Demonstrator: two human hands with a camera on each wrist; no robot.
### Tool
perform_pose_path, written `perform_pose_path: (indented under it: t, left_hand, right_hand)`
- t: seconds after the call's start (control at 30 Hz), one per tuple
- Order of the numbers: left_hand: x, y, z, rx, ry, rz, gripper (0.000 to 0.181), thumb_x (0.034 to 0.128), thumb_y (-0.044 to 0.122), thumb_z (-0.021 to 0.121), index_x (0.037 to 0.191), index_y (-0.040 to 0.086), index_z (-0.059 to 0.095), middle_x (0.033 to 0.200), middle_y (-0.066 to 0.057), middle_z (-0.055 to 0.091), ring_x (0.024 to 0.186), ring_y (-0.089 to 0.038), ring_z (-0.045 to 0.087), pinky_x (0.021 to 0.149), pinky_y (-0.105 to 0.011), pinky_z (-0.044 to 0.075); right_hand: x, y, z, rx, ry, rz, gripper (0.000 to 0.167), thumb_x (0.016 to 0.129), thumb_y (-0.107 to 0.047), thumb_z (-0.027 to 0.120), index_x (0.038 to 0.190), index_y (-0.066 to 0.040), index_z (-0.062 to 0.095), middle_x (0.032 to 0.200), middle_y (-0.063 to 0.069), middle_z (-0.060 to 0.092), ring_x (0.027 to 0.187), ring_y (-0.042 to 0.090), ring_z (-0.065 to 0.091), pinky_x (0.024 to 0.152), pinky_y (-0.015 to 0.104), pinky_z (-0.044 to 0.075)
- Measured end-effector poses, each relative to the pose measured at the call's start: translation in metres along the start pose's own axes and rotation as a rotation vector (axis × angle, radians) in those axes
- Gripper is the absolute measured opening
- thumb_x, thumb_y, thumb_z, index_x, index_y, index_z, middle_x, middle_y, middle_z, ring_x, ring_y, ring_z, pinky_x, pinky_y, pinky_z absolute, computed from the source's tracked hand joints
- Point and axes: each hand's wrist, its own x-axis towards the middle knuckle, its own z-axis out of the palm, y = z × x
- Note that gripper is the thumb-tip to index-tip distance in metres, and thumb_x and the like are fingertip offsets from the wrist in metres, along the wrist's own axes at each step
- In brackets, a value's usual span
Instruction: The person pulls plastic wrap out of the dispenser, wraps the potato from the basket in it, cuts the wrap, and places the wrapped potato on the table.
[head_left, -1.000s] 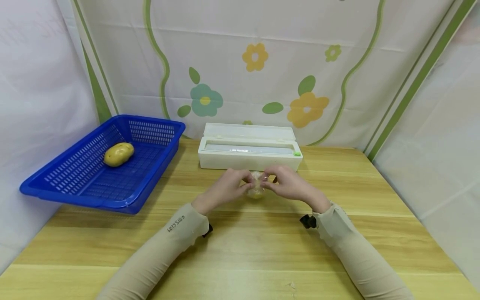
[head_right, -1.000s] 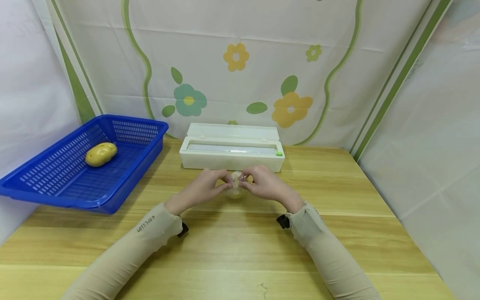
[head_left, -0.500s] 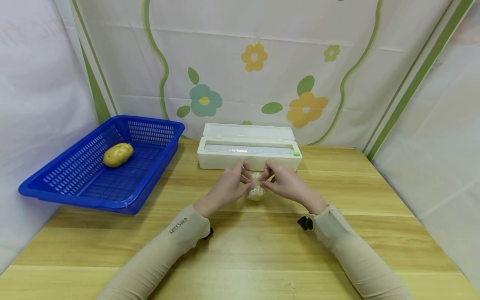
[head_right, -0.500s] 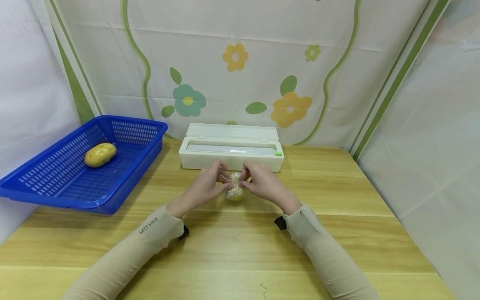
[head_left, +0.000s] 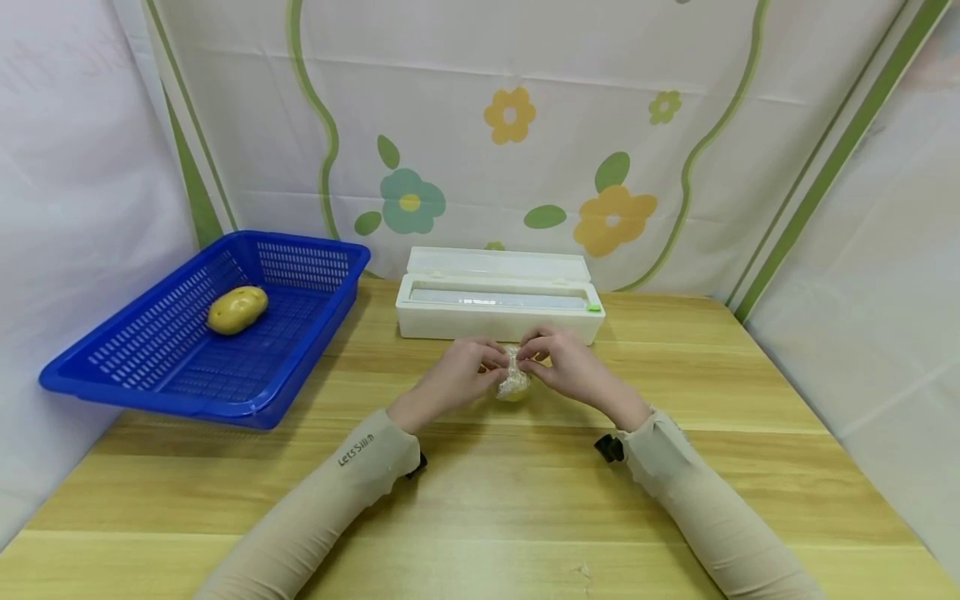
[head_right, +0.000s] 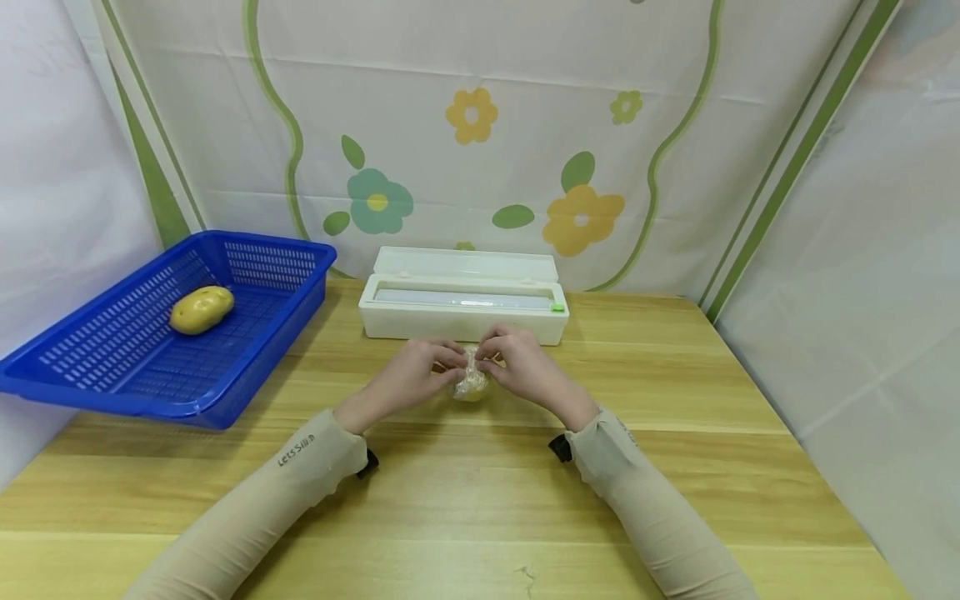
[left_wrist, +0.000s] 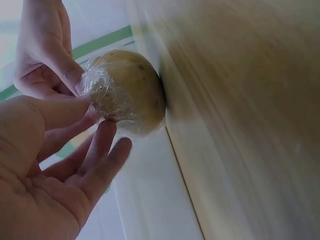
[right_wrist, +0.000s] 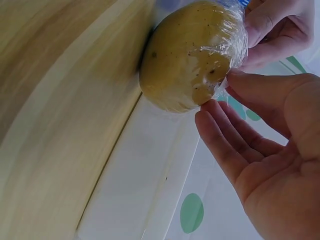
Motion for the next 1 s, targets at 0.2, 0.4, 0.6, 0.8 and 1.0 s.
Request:
perform_pose_path:
  t: [0.2,0.4,0.6,0.8,1.0]
  left_hand:
    - [-0.001,0.0,-0.005,0.071,-0.11,0.013,0.036,0.088,0.025,0.077,0.118,0.006,0.072,0.125,-0.006,0.064,0.117,-0.02,0.057,0.097,-0.035,0.046]
    - [-0.002,-0.002,-0.009,0.125,-0.189,0.008,0.055,0.0789,0.026,0.086,0.127,0.008,0.066,0.135,-0.004,0.057,0.126,-0.023,0.05,0.104,-0.038,0.04]
    - [-0.001,-0.004,-0.01,0.153,-0.184,0.013,0.045,0.0807,0.026,0.084,0.121,0.01,0.07,0.132,-0.004,0.06,0.123,-0.022,0.053,0.104,-0.037,0.04]
    - [0.0,-0.005,-0.012,0.186,-0.154,0.046,0.038,0.0813,0.029,0.082,0.115,0.014,0.073,0.121,0.001,0.067,0.113,-0.017,0.06,0.1,-0.034,0.043]
    - [-0.002,-0.004,-0.014,0.217,-0.141,0.055,0.039,0.0798,0.03,0.082,0.115,0.018,0.073,0.118,0.007,0.067,0.097,-0.013,0.06,0.084,-0.029,0.049]
  right_hand:
    - [-0.001,0.001,-0.002,0.026,-0.051,0.014,0.007,0.087,-0.003,0.075,0.092,-0.007,0.073,0.094,0.003,0.067,0.084,0.019,0.065,0.07,0.04,0.056]
    - [-0.003,0.0,-0.009,0.031,-0.176,0.046,0.029,0.08,-0.027,0.085,0.1,-0.01,0.074,0.107,-0.001,0.063,0.094,0.022,0.061,0.075,0.037,0.055]
    - [-0.002,-0.002,-0.012,0.001,-0.214,0.034,0.037,0.076,-0.024,0.087,0.106,-0.007,0.075,0.109,0.001,0.062,0.094,0.021,0.061,0.076,0.037,0.054]
    - [-0.001,0.001,-0.012,0.025,-0.191,-0.023,0.027,0.08,-0.013,0.083,0.105,-0.004,0.077,0.104,0.003,0.067,0.093,0.017,0.063,0.075,0.035,0.055]
    - [0.001,0.002,-0.01,0.007,-0.132,-0.076,0.014,0.082,-0.003,0.079,0.096,-0.006,0.079,0.094,0.0,0.068,0.085,0.013,0.064,0.071,0.029,0.054]
